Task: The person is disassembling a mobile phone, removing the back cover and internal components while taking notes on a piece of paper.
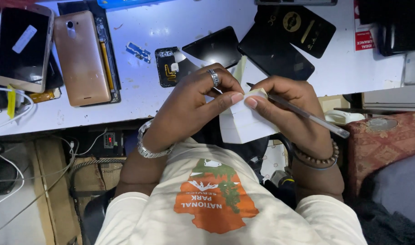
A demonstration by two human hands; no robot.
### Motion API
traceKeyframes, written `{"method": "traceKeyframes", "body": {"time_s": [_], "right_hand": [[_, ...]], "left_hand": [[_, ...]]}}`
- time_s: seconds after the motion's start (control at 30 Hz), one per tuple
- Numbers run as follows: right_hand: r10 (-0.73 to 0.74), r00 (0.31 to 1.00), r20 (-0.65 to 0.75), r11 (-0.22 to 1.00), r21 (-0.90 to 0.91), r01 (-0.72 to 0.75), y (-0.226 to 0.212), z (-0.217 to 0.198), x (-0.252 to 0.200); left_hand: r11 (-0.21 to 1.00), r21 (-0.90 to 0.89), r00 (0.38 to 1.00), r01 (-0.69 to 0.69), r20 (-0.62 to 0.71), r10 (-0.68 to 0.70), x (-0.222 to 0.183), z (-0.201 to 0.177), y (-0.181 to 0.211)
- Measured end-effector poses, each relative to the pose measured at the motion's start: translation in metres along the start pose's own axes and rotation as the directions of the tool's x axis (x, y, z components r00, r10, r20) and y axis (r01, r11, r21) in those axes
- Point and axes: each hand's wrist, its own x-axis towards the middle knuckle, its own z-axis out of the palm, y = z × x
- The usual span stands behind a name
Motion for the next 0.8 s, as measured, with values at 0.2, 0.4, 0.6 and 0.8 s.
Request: {"method": "traceKeyframes", "body": {"time_s": [0.2,0.4,0.6,0.8], "right_hand": [[-0.018,1.0,-0.011,0.997,-0.073,0.018,0.002,-0.002,0.001],[-0.023,1.0,-0.015,0.999,-0.023,0.023,-0.001,-0.001,0.0],[-0.012,0.999,-0.049,0.997,0.074,0.016,0.004,-0.003,-0.001],[0.026,0.998,-0.059,0.996,0.089,-0.02,0.0,-0.009,-0.002]], "left_hand": [[0.958,0.235,0.986,-0.163,0.002,0.167,0.0,-0.002,0.002],[0.972,0.173,0.985,-0.161,-0.041,0.171,0.002,0.0,0.0],[0.985,0.062,0.984,-0.159,-0.076,0.163,0.008,0.005,-0.009],[0.985,-0.132,0.981,-0.112,-0.174,0.088,0.005,0.009,-0.02]]}}
